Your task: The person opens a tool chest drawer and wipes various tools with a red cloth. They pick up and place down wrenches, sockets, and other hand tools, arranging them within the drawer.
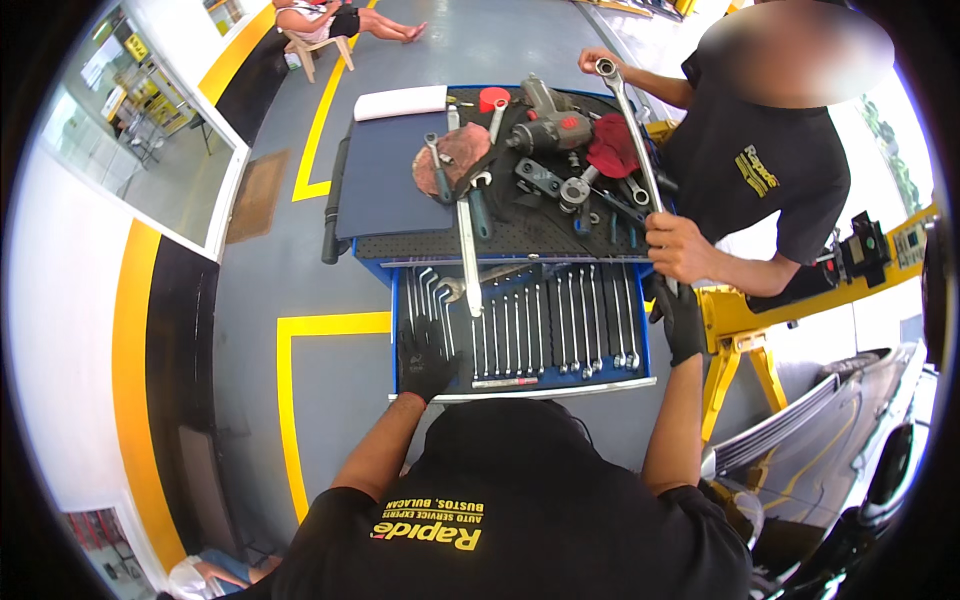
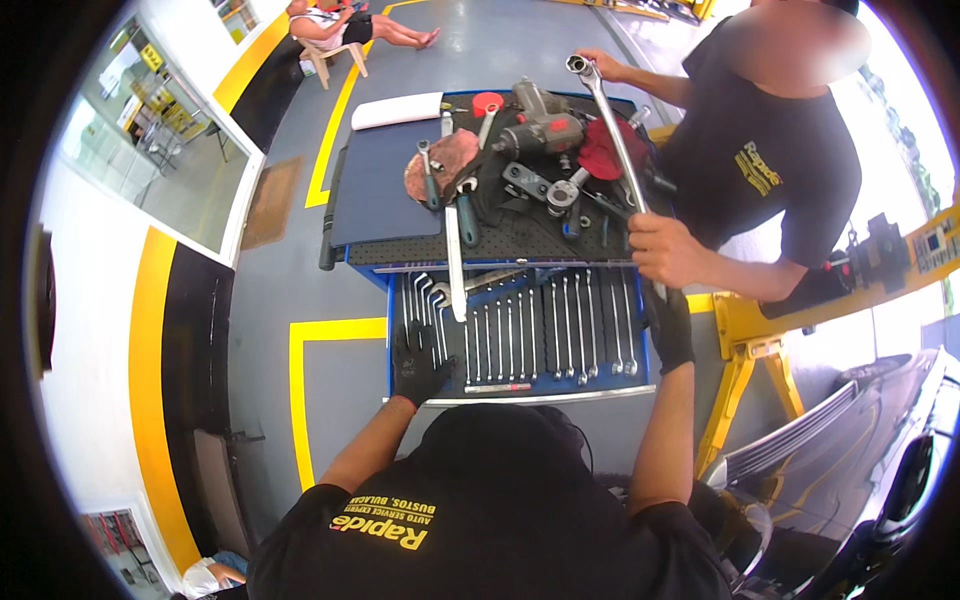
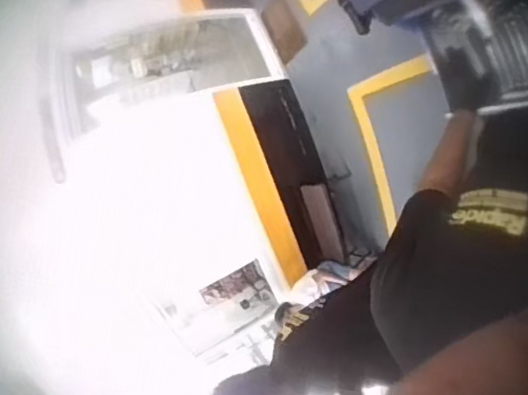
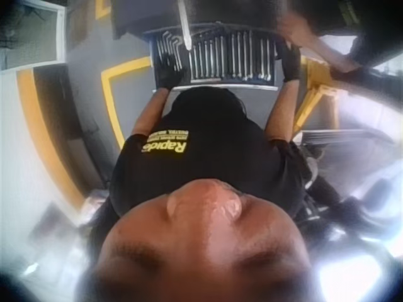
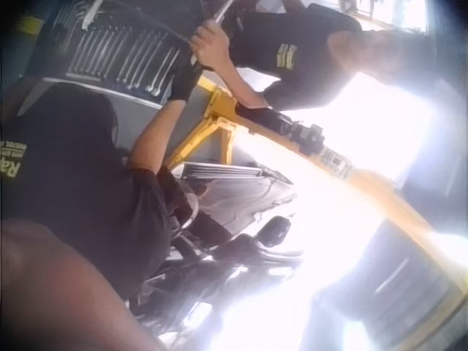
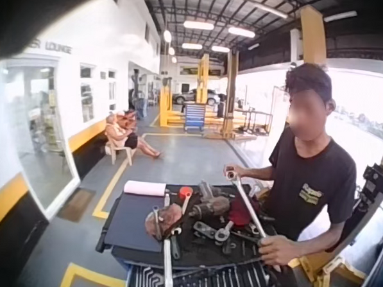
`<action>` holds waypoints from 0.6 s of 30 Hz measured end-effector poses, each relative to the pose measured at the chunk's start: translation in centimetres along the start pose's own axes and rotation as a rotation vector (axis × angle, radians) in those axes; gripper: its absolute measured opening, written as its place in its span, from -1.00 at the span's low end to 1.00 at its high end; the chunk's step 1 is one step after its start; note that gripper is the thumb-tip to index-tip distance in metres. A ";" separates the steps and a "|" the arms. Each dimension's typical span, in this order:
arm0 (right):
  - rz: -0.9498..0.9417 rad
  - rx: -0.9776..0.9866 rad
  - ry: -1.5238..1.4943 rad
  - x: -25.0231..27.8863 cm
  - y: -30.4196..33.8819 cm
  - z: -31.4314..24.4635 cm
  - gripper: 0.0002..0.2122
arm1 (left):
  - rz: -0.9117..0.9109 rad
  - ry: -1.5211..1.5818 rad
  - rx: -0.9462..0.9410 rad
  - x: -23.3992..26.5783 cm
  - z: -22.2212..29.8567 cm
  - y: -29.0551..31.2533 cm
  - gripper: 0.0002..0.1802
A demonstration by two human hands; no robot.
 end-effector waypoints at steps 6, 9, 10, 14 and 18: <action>0.238 -0.056 0.648 2.8 1.3 -1.8 -0.49 | 0.038 0.008 -0.043 0.1 0.9 -0.3 0.05; 0.078 -0.025 0.726 1.9 2.4 5.5 -0.51 | 0.032 0.042 -0.051 -0.4 1.3 -0.3 0.05; 0.014 -0.053 0.790 0.3 3.3 5.7 -0.50 | 0.025 0.040 -0.044 -0.5 1.4 -0.4 0.06; -0.637 -0.053 0.436 -7.3 6.6 4.5 -0.40 | -0.013 0.046 -0.025 0.2 1.4 -0.5 0.09; -0.420 0.374 0.087 -8.0 4.1 -7.1 -0.26 | 0.077 0.005 -0.060 -0.2 0.9 -0.2 0.03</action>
Point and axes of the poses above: each hand's wrist, its own y-axis away from the middle knuckle, its own x-axis out of the back of the hand, z = x × y, the point moved 4 cm from there along -y, towards the middle knuckle, and after that the axes turned 2 degrees about y, right-handed, at the moved point
